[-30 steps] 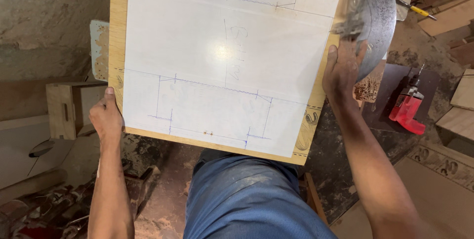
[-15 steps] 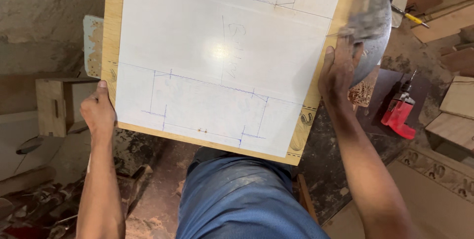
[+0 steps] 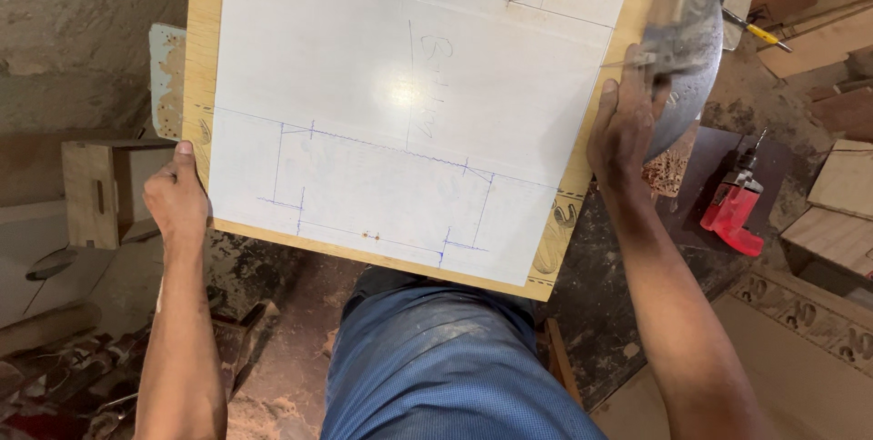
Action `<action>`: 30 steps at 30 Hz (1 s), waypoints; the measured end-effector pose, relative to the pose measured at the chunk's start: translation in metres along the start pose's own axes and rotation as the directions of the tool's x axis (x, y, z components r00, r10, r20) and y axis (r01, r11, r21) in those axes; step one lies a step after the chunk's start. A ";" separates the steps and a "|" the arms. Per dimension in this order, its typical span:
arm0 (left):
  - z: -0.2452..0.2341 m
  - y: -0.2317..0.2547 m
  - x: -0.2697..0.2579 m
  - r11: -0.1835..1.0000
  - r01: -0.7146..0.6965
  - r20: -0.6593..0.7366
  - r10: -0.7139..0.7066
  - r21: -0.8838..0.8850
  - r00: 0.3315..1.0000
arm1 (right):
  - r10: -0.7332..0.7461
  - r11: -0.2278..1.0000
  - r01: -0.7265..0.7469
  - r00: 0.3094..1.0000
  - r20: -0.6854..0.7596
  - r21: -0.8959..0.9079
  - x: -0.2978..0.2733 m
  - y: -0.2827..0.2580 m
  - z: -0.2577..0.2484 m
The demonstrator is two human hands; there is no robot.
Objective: The person uses a circular saw to cut a large white board with blue markings along a straight line. They guide the saw with both hands, repositioning the board as needed to complete the cut.
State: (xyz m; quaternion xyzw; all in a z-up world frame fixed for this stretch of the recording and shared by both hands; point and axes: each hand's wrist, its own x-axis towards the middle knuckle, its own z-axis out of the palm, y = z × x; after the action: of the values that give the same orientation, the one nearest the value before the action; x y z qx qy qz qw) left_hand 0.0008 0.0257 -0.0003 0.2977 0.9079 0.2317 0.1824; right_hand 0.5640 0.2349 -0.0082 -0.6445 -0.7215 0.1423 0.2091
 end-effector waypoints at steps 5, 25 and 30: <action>0.002 0.003 0.002 1.000 -0.023 -0.006 0.023 0.005 1.000 | -0.043 0.996 0.049 0.996 -0.083 0.068 0.001 0.009 0.008; 0.010 0.002 0.013 0.999 -0.049 -0.016 0.049 -0.002 0.999 | -0.063 0.994 0.070 0.995 -0.083 0.085 0.017 0.011 0.009; 0.011 0.004 0.016 0.998 -0.053 -0.027 0.052 -0.029 0.998 | -0.072 0.995 0.078 0.992 -0.100 0.063 0.019 0.020 0.015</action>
State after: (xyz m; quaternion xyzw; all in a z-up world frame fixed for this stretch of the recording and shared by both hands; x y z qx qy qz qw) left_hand -0.0047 0.0423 -0.0106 0.3157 0.8987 0.2537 0.1685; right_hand 0.5729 0.2569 -0.0288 -0.6157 -0.7291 0.1267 0.2706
